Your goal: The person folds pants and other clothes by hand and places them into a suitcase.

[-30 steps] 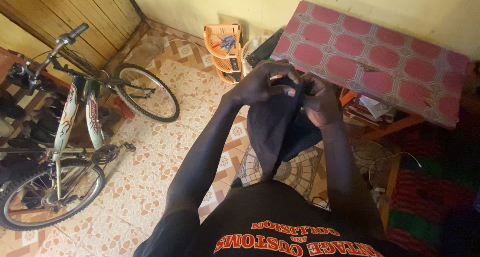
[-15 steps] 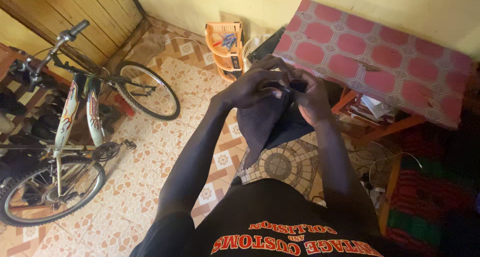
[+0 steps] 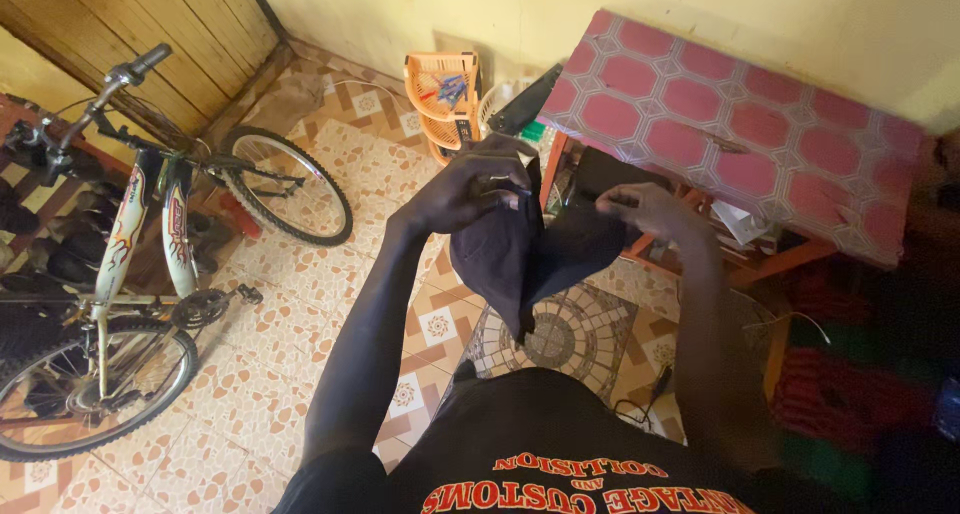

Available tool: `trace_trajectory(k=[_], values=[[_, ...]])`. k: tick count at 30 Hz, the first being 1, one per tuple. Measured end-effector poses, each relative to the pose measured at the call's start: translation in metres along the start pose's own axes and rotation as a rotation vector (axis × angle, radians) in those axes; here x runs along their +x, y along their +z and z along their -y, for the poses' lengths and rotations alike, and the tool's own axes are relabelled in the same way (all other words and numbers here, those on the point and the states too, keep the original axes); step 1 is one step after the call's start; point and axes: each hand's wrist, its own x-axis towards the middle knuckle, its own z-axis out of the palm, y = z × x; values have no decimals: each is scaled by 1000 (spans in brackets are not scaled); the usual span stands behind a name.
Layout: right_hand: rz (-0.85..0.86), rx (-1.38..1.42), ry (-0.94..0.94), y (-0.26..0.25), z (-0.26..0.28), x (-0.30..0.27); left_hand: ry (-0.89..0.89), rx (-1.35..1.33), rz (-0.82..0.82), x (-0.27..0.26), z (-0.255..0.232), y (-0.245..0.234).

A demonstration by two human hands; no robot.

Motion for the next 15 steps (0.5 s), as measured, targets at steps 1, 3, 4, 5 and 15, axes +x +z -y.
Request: trace_trajectory(k=[1, 3, 4, 5, 15], values=[[3, -2, -4, 1, 0, 0, 41, 42, -25, -2, 4, 1], [1, 68, -83, 2, 4, -7, 31, 51, 9, -8, 12, 2], [5, 68, -84, 2, 10, -10, 25, 57, 47, -10, 17, 2], [19, 304, -164, 2, 17, -15, 21, 54, 46, -13, 20, 5], [-20, 713, -445, 6, 122, -37, -110, 108, 66, -6, 4, 34]])
